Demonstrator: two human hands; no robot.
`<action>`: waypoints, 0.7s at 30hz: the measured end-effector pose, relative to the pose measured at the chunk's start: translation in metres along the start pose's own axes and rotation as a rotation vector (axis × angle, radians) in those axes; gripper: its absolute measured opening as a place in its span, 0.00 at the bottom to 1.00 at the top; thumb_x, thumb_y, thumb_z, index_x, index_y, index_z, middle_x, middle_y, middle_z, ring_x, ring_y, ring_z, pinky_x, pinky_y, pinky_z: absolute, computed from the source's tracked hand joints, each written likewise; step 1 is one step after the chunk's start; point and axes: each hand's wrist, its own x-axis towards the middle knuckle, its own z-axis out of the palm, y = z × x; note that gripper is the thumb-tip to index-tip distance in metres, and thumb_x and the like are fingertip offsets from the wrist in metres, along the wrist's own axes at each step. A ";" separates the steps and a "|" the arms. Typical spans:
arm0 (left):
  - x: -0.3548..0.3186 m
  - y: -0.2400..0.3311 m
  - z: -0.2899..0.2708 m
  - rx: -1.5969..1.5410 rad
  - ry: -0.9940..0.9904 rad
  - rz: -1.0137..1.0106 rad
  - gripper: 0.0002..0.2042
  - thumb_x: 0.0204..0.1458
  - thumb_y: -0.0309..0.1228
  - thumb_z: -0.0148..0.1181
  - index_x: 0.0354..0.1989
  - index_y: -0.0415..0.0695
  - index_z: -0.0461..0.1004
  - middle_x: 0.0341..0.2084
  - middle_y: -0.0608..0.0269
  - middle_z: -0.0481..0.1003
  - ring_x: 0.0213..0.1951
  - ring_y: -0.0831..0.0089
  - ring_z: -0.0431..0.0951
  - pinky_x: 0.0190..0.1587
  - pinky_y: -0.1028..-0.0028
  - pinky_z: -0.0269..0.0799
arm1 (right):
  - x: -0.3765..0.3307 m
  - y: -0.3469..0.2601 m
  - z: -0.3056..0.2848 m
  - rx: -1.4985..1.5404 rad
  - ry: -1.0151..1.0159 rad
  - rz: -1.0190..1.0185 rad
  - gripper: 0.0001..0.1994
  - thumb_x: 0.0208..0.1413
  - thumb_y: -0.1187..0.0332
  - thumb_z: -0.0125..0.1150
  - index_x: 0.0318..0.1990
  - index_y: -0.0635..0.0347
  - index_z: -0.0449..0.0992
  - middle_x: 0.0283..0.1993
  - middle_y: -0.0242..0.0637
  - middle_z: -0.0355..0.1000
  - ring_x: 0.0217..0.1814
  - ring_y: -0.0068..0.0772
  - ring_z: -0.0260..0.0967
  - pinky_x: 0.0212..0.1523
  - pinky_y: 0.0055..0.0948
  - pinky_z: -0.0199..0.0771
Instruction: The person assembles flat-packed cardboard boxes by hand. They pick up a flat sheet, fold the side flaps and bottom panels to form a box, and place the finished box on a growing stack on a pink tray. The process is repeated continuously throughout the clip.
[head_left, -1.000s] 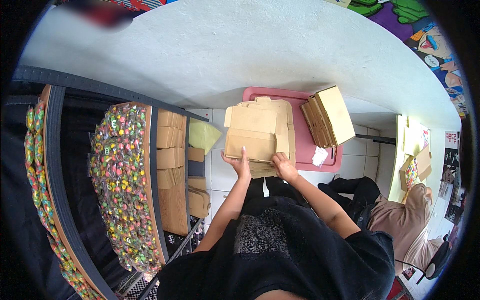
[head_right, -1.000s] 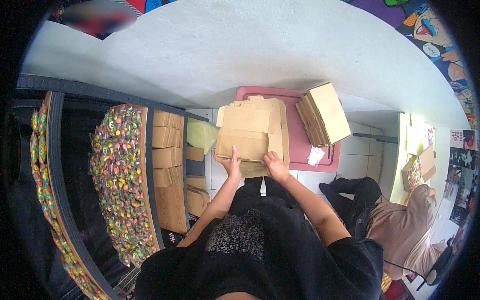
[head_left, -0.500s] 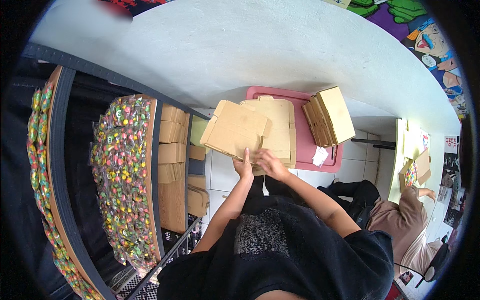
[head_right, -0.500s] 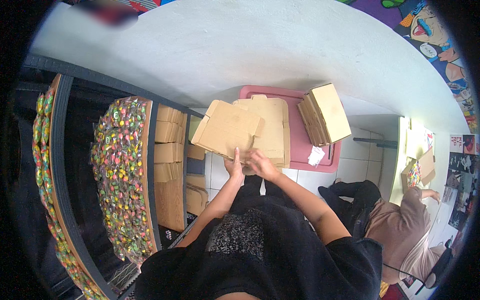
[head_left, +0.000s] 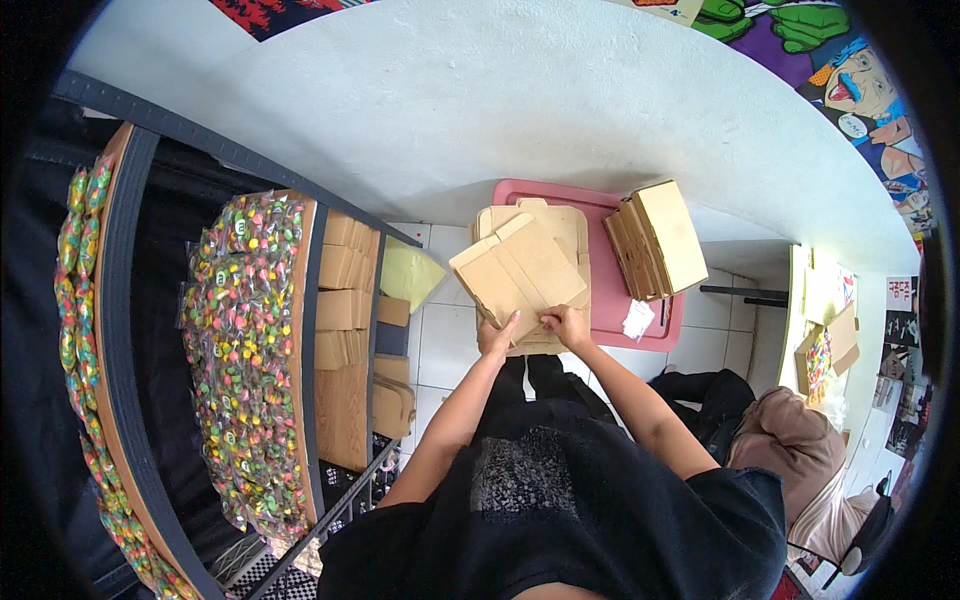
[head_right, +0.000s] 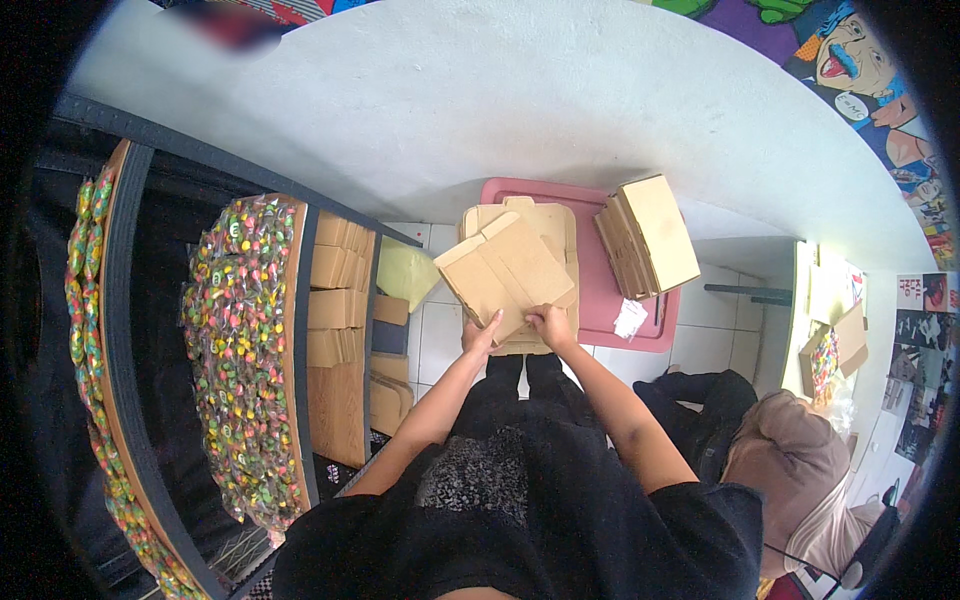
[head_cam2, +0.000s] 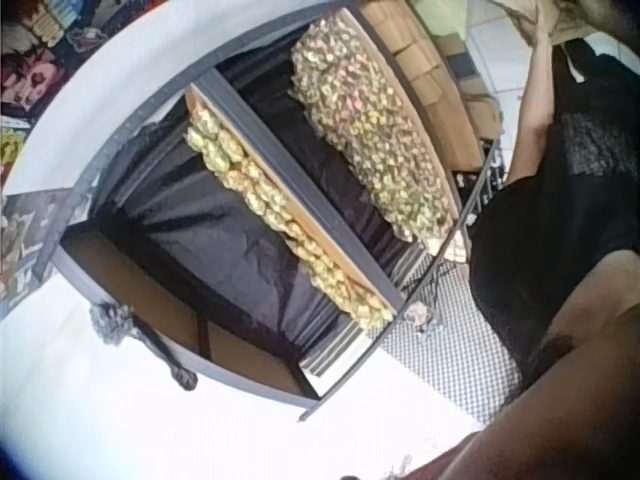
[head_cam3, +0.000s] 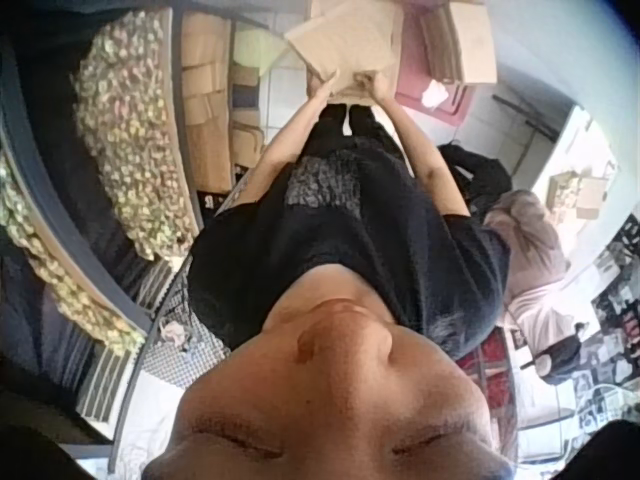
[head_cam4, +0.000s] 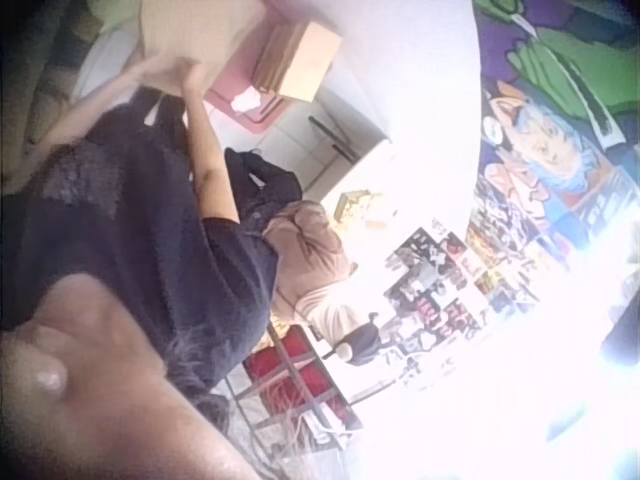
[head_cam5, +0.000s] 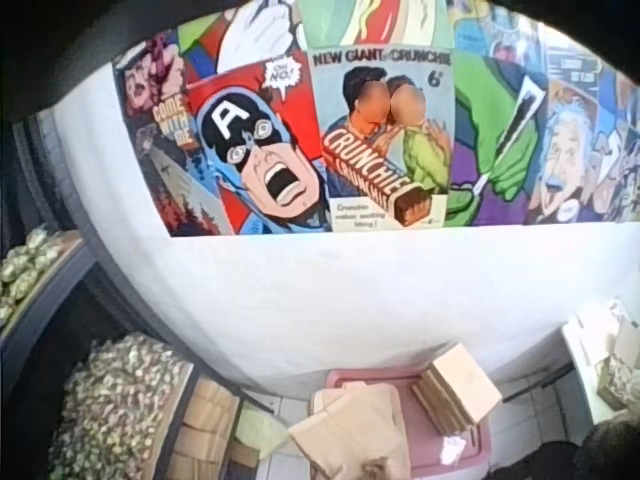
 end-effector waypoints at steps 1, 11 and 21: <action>0.003 -0.001 0.000 0.068 0.012 -0.007 0.35 0.39 0.48 0.73 0.55 0.45 0.68 0.48 0.56 0.74 0.48 0.63 0.75 0.41 0.66 0.78 | 0.001 0.013 0.007 0.024 0.007 -0.048 0.14 0.49 0.67 0.66 0.42 0.63 0.80 0.34 0.47 0.78 0.34 0.30 0.77 0.36 0.30 0.75; 0.003 -0.002 -0.009 0.236 0.016 0.038 0.36 0.37 0.57 0.69 0.51 0.43 0.72 0.45 0.52 0.77 0.49 0.58 0.76 0.51 0.64 0.69 | 0.070 0.006 -0.051 -0.065 -0.314 -0.077 0.20 0.49 0.74 0.62 0.52 0.62 0.74 0.43 0.43 0.77 0.44 0.38 0.75 0.46 0.32 0.75; -0.007 0.013 -0.015 0.376 0.016 0.143 0.37 0.37 0.60 0.67 0.47 0.40 0.72 0.40 0.51 0.78 0.44 0.54 0.78 0.48 0.63 0.71 | 0.171 -0.052 0.000 -0.096 0.042 -0.373 0.15 0.48 0.75 0.58 0.46 0.61 0.76 0.52 0.44 0.69 0.53 0.48 0.68 0.53 0.41 0.68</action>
